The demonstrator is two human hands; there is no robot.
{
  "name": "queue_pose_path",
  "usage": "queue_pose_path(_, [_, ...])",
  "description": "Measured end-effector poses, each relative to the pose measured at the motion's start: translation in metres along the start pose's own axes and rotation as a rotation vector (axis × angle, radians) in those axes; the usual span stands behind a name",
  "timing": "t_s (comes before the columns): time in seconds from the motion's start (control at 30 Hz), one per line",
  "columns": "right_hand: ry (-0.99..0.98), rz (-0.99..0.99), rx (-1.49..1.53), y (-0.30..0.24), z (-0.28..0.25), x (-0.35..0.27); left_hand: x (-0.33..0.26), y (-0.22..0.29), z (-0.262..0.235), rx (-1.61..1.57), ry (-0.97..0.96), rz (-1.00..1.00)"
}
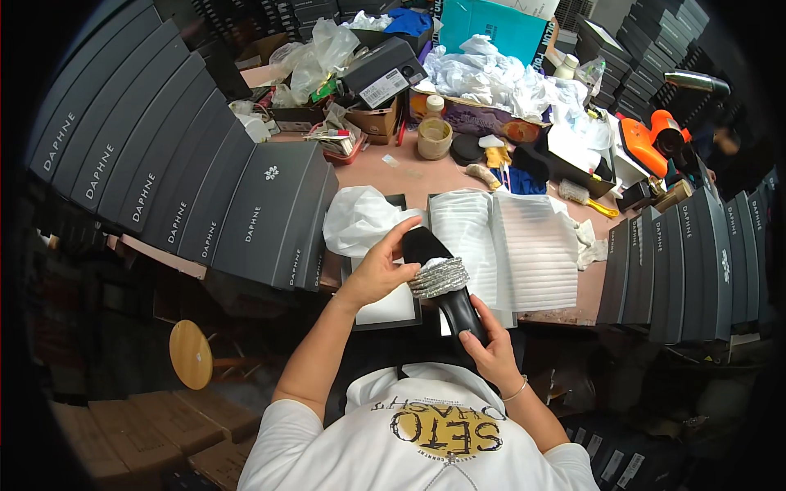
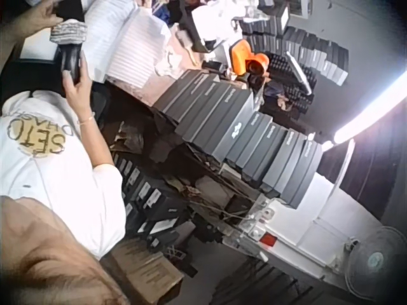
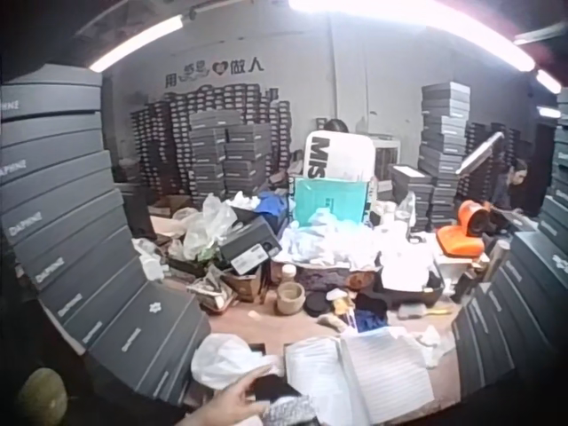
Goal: The recorder is packing various pairs of shoes into boxes using tissue paper and protective foam wrap.
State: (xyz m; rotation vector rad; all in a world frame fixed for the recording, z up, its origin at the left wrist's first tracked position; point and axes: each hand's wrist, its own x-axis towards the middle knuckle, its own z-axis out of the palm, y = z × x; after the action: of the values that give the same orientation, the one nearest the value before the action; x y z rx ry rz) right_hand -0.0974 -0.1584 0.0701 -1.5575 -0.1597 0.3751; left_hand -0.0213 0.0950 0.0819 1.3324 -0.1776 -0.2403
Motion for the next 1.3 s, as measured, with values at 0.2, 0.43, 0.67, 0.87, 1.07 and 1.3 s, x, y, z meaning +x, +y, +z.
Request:
queue_pose_path(0.2, [-0.065,-0.051,-0.118,0.002,0.002,-0.005,-0.001,-0.008,-0.007,0.315,0.095,0.038])
queue_pose_path(0.43, [-0.037,0.064,0.050,0.002,0.015,-0.006,0.013,-0.032,0.003,0.411,0.458,0.084])
queue_pose_path(0.67, [0.038,-0.091,-0.028,0.006,0.013,0.000,-0.027,-0.021,0.019,0.041,0.162,0.203])
queue_pose_path(0.87, [-0.015,-0.097,-0.149,0.003,0.022,-0.004,-0.039,-0.032,0.038,0.812,0.391,0.289])
queue_pose_path(1.07, [0.026,-0.148,-0.181,0.002,0.035,-0.008,-0.028,-0.048,0.040,0.847,0.535,0.489])
queue_pose_path(1.3, [-0.268,-0.149,-0.345,-0.007,0.013,-0.011,-0.053,-0.067,0.043,-0.048,0.189,0.060])
